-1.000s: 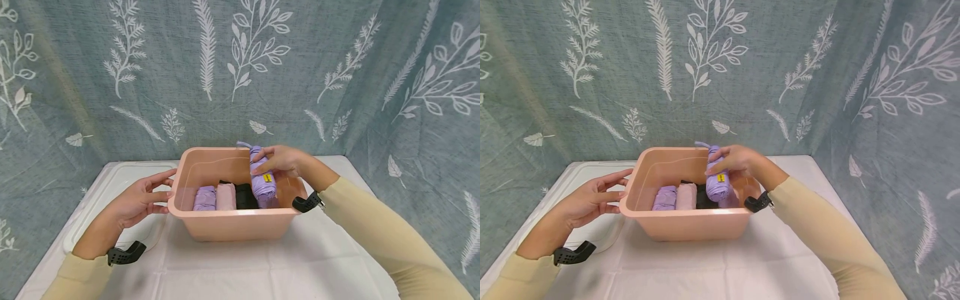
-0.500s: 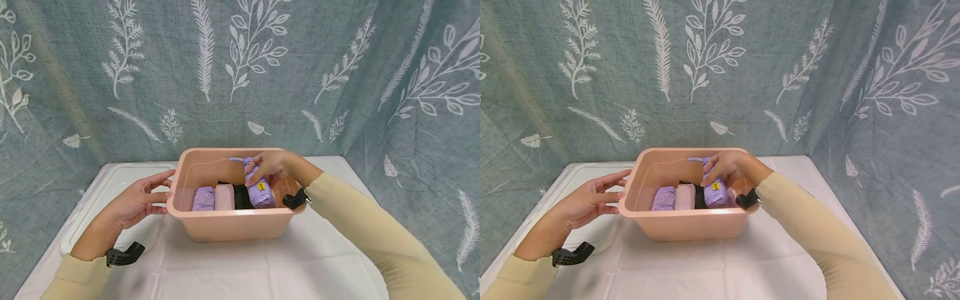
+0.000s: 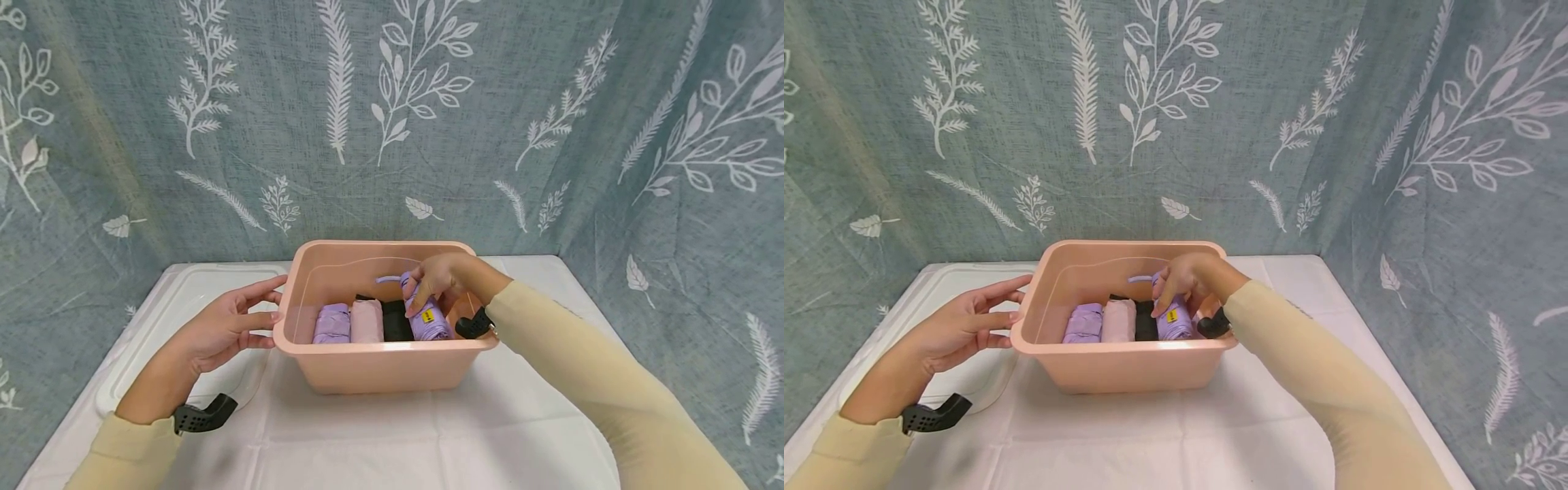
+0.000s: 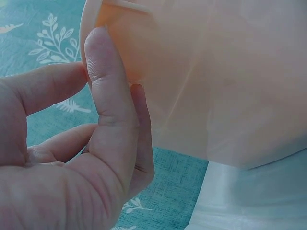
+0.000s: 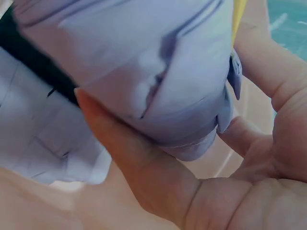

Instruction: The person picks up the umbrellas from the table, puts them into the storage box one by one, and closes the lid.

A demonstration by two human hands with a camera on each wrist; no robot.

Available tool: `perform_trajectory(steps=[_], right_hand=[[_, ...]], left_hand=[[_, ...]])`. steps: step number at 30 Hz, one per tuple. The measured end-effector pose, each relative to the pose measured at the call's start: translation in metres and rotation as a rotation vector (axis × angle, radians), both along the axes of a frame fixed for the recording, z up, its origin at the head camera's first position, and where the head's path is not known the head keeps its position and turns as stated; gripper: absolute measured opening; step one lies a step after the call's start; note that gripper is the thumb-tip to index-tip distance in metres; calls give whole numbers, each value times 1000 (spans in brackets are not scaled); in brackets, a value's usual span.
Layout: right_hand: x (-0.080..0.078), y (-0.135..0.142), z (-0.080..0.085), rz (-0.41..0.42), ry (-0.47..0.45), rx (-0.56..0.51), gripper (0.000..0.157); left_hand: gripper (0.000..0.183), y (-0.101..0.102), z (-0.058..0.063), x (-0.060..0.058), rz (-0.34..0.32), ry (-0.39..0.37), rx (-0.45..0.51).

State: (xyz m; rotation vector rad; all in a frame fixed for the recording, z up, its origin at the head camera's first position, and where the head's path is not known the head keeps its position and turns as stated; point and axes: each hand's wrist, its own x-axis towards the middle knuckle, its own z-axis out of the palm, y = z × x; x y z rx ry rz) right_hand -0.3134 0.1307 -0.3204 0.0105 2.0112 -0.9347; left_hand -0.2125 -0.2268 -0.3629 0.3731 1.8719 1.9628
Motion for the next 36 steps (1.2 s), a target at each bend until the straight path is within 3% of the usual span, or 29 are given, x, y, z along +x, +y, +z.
perform_trajectory(steps=[10,19,28,32,36], right_hand=[[-3,6,-8,121,46,208,27],[-2,9,-9,211,115,284,25],[-2,8,-10,325,173,405,46],[-2,6,-6,371,166,480,47],[-5,4,0,485,178,586,45]], left_hand=[[74,-1,0,1,11,-1,-6],[74,0,0,1,12,-3,0],[74,0,1,1,10,-2,-4],[74,-1,1,0,9,0,1],[74,-1,0,0,7,1,2]])
